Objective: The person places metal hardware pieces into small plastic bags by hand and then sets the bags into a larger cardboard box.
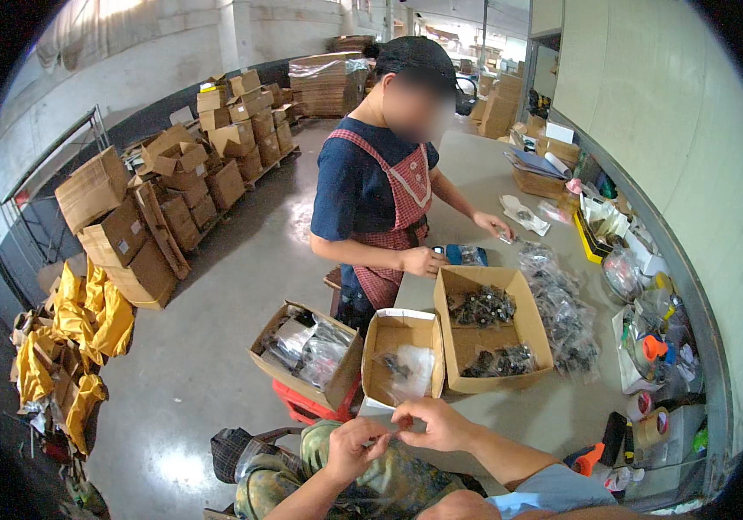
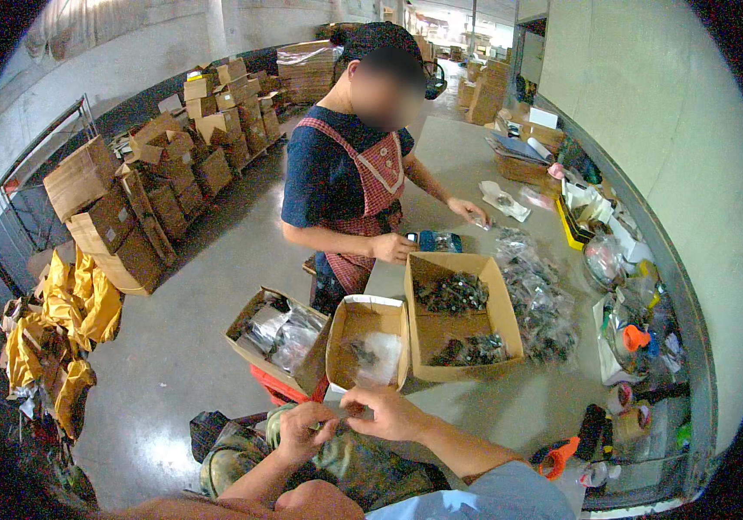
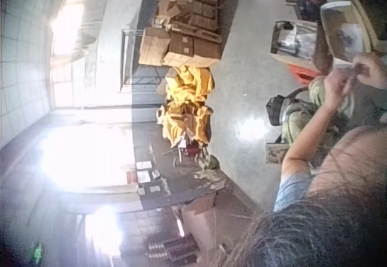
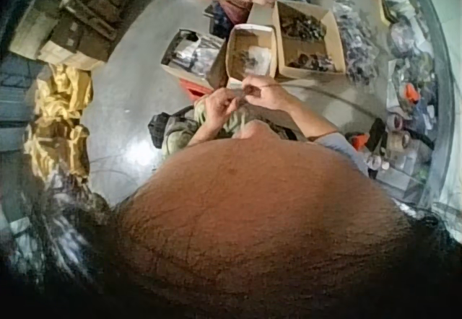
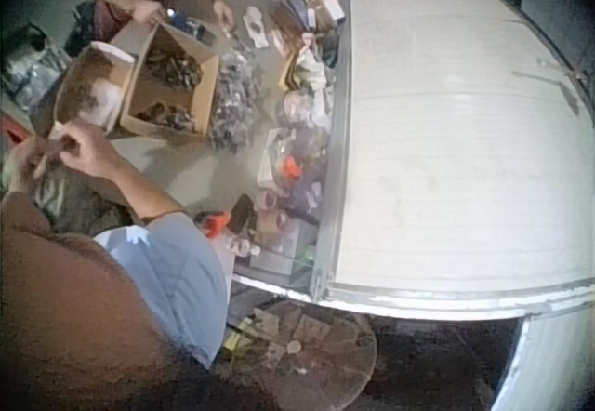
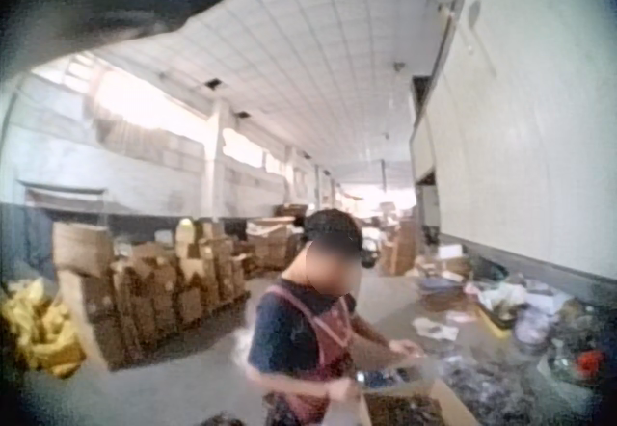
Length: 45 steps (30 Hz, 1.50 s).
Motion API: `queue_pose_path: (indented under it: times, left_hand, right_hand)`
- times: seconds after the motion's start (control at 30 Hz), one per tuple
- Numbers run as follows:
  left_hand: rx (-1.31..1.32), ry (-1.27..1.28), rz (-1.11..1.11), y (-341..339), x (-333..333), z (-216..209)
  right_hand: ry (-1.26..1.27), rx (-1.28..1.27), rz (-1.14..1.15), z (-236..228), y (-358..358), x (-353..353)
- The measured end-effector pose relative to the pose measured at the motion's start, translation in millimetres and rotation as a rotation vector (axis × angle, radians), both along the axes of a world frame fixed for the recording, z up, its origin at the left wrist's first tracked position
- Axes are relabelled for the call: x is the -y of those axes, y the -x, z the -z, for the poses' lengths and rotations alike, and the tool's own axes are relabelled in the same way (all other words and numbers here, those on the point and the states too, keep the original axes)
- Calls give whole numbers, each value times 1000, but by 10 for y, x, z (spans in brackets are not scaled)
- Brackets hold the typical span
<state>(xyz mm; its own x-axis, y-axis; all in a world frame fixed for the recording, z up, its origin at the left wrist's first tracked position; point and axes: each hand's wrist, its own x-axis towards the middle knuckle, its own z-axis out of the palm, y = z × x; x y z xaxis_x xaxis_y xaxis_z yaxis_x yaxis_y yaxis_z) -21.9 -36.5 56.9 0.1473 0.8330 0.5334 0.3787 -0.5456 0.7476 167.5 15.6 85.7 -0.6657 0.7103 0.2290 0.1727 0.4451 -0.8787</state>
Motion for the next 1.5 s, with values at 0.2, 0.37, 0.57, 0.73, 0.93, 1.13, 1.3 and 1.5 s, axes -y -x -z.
queue_pose_path:
  times: [0.2,0.37,0.57,0.73,0.93,1.13,1.3,1.5]
  left_hand:
    - [-15,53,40,12,18,44]
    - [260,210,10,34,21,80]
    - [483,334,15,-26,-46,150]
    - [588,340,66,-209,-171,223]
    - [677,363,-39,-215,-298,266]
    - [718,394,-209,-107,-414,308]
    - [709,348,-224,-42,-489,426]
    - [640,406,-222,5,-562,431]
  right_hand:
    - [-296,-21,-169,78,4,-57]
    - [-279,5,-102,68,-121,-37]
    - [-210,66,-20,36,-390,-2]
    - [-279,160,177,3,-817,-156]
    - [-826,370,940,-423,-1791,-680]
    - [-525,422,652,-24,-1002,-834]
    - [-145,898,40,892,-45,-932]
    - [-414,546,-69,1595,54,-1189]
